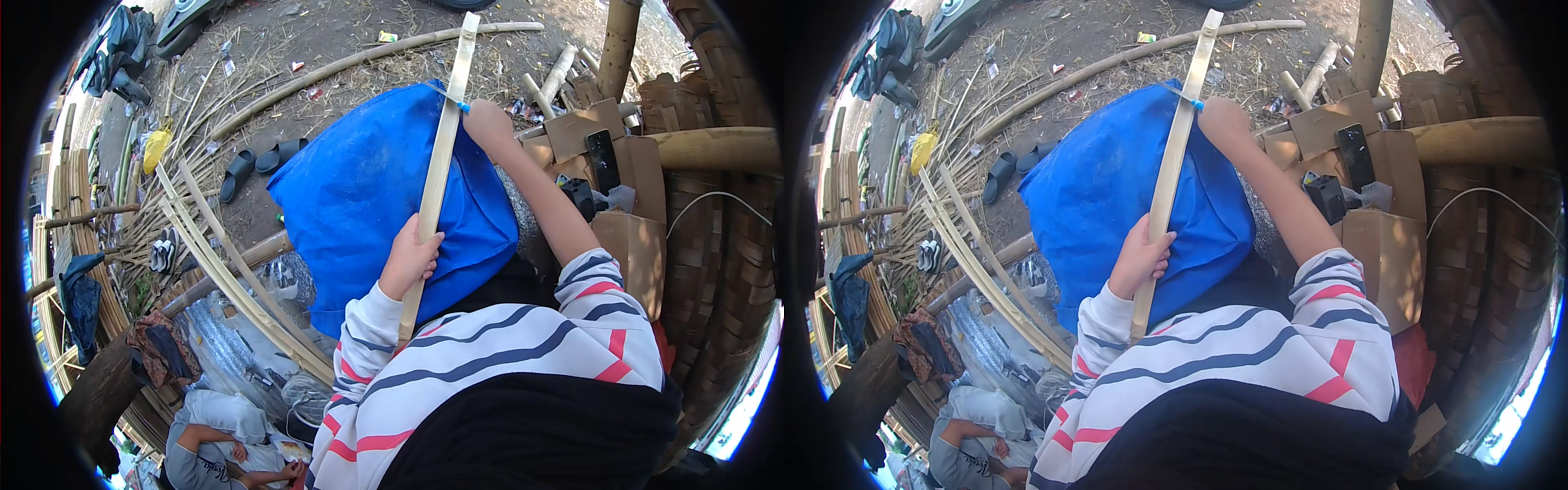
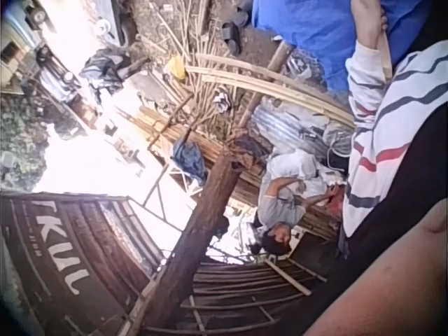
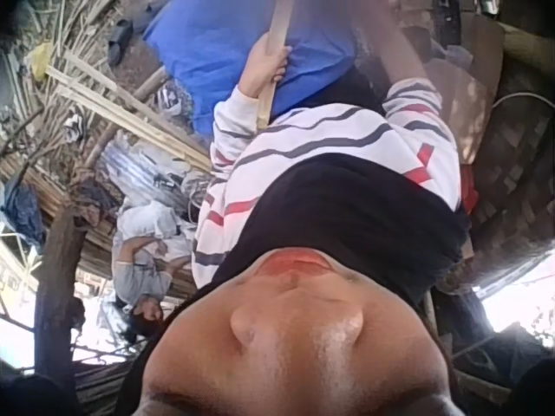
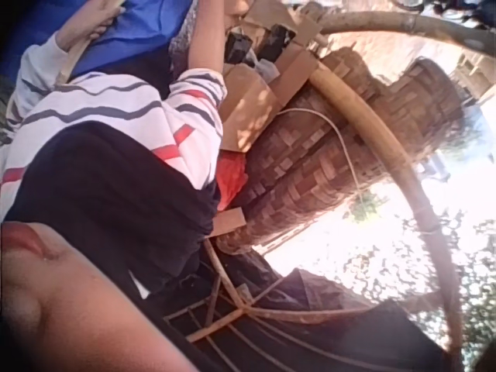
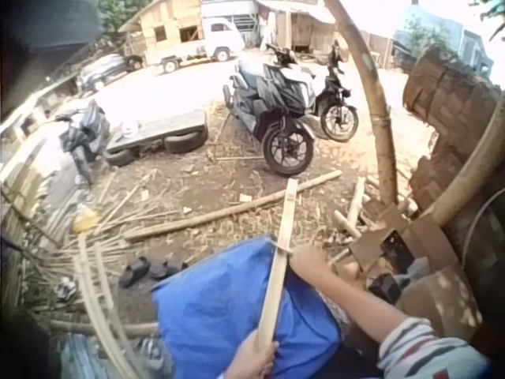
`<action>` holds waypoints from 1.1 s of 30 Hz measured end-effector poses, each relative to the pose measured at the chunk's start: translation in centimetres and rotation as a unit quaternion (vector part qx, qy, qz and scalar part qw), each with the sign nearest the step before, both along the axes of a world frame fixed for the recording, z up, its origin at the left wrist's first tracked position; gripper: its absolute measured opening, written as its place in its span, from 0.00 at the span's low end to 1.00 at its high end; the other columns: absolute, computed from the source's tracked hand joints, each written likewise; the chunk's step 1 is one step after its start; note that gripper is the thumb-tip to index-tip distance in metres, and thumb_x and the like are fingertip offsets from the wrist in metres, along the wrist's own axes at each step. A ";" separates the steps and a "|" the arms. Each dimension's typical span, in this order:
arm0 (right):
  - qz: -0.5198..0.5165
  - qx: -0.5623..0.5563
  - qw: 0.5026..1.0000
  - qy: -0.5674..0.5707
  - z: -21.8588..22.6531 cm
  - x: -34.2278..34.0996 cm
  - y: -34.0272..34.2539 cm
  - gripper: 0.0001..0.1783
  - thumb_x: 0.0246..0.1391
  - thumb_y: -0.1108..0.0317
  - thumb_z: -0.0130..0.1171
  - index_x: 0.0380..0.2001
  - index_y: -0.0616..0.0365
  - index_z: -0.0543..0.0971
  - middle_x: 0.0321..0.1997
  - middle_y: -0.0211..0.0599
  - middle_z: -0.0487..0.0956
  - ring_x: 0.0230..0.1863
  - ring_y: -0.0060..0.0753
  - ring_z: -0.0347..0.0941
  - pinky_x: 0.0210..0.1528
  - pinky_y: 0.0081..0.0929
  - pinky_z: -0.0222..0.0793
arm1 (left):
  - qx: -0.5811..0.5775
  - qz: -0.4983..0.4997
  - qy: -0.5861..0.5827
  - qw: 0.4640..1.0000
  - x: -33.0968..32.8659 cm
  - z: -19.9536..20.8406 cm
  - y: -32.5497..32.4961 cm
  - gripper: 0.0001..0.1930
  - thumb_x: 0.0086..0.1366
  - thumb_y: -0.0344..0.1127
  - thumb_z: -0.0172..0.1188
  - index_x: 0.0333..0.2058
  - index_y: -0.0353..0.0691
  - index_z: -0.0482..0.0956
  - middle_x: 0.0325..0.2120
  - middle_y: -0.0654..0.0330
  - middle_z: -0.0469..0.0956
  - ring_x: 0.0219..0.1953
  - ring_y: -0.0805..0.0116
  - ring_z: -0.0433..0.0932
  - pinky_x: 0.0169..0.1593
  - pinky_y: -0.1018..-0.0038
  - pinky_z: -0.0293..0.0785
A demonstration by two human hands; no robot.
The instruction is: The person holds a long bamboo strip against a blue tarp and uses a knife to shave its surface repeatedly. The person adjusts the strip's position several times while continuing to shave along its length.
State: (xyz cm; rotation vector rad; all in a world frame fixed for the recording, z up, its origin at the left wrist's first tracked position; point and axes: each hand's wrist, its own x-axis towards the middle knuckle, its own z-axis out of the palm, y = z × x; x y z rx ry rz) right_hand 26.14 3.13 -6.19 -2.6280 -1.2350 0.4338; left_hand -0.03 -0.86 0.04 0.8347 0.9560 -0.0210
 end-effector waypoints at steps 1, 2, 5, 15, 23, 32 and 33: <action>0.022 -0.006 1.000 0.010 1.0 -1.3 -1.2 0.16 0.54 0.62 0.48 0.26 0.64 0.78 0.26 0.54 0.78 0.32 0.59 0.76 0.36 0.50 0.72 | 0.057 -0.028 0.024 0.998 -0.1 0.0 -0.2 0.10 0.64 0.29 0.54 0.40 0.40 0.63 0.15 0.63 0.64 0.13 0.77 0.63 0.14 0.79 0.60; 0.043 -0.012 0.999 0.018 1.9 -2.3 -2.2 0.17 0.55 0.61 0.48 0.25 0.64 0.78 0.26 0.54 0.78 0.32 0.59 0.76 0.35 0.50 0.72 | 0.114 -0.056 0.047 0.991 -0.1 0.0 -0.2 0.10 0.63 0.29 0.55 0.39 0.39 0.62 0.15 0.60 0.66 0.13 0.71 0.67 0.15 0.75 0.63; 0.086 -0.020 0.996 0.022 4.1 -5.2 -5.5 0.23 0.60 0.54 0.46 0.22 0.63 0.77 0.22 0.53 0.77 0.28 0.57 0.76 0.32 0.50 0.71 | 0.394 -0.109 0.056 0.911 0.2 -0.7 -0.5 0.11 0.62 0.29 0.56 0.35 0.36 0.61 0.19 0.46 0.73 0.20 0.51 0.75 0.22 0.63 0.70; 0.035 0.032 0.998 -0.035 0.6 -4.8 -6.1 0.23 0.61 0.58 0.45 0.19 0.62 0.78 0.21 0.53 0.77 0.26 0.54 0.77 0.29 0.46 0.72 | 0.510 -0.132 0.102 0.844 2.8 -1.8 -1.1 0.11 0.61 0.30 0.56 0.34 0.33 0.61 0.24 0.36 0.75 0.29 0.36 0.75 0.32 0.51 0.72; 0.081 0.001 0.988 -0.130 -1.3 1.4 -0.1 0.12 0.50 0.66 0.52 0.24 0.60 0.81 0.25 0.48 0.80 0.28 0.47 0.80 0.29 0.42 0.75 | 0.512 -0.127 0.115 0.842 2.8 -2.1 -1.8 0.11 0.61 0.29 0.56 0.34 0.33 0.61 0.23 0.37 0.75 0.29 0.37 0.76 0.32 0.52 0.73; 0.131 -0.066 0.987 -0.059 1.6 -2.3 -3.6 0.12 0.50 0.67 0.52 0.24 0.62 0.81 0.25 0.49 0.80 0.28 0.48 0.79 0.29 0.42 0.75 | 0.506 -0.110 0.101 0.850 2.6 -2.5 -1.6 0.11 0.61 0.29 0.56 0.33 0.33 0.61 0.22 0.37 0.75 0.28 0.37 0.76 0.32 0.51 0.73; 0.129 -0.075 0.987 -0.058 2.2 -2.8 -4.1 0.12 0.50 0.67 0.52 0.24 0.62 0.81 0.25 0.49 0.80 0.28 0.48 0.80 0.30 0.42 0.75 | 0.505 -0.113 0.101 0.850 2.7 -2.6 -1.7 0.11 0.61 0.29 0.56 0.33 0.33 0.61 0.22 0.37 0.75 0.28 0.37 0.76 0.32 0.51 0.73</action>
